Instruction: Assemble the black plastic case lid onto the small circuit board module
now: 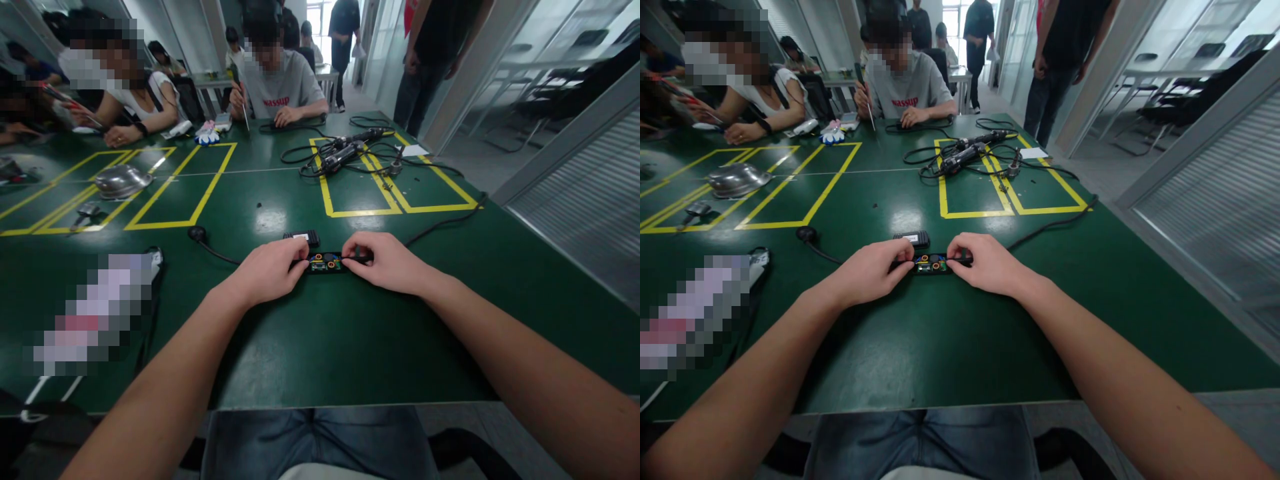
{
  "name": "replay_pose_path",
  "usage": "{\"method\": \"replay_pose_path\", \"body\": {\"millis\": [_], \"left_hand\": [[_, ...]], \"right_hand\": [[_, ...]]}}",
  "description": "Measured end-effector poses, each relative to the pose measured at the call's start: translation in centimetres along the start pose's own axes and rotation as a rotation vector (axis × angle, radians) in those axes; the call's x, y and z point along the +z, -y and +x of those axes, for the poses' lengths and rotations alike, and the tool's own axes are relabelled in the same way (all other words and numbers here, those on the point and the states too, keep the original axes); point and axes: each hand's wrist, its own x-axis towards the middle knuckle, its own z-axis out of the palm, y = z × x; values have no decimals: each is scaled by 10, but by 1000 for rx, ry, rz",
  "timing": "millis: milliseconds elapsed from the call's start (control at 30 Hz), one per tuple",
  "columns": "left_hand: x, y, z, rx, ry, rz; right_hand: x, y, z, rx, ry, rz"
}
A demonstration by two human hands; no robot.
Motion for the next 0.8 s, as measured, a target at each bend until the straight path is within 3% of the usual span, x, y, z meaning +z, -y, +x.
{"method": "replay_pose_path", "body": {"millis": [400,800], "left_hand": [[-7,2,-1,-11,-131,-182],[-5,6,-1,-6,-110,-174]], "right_hand": [[-5,-1,-1,-17,-102,71],[-3,-4,0,7,-75,84]]}}
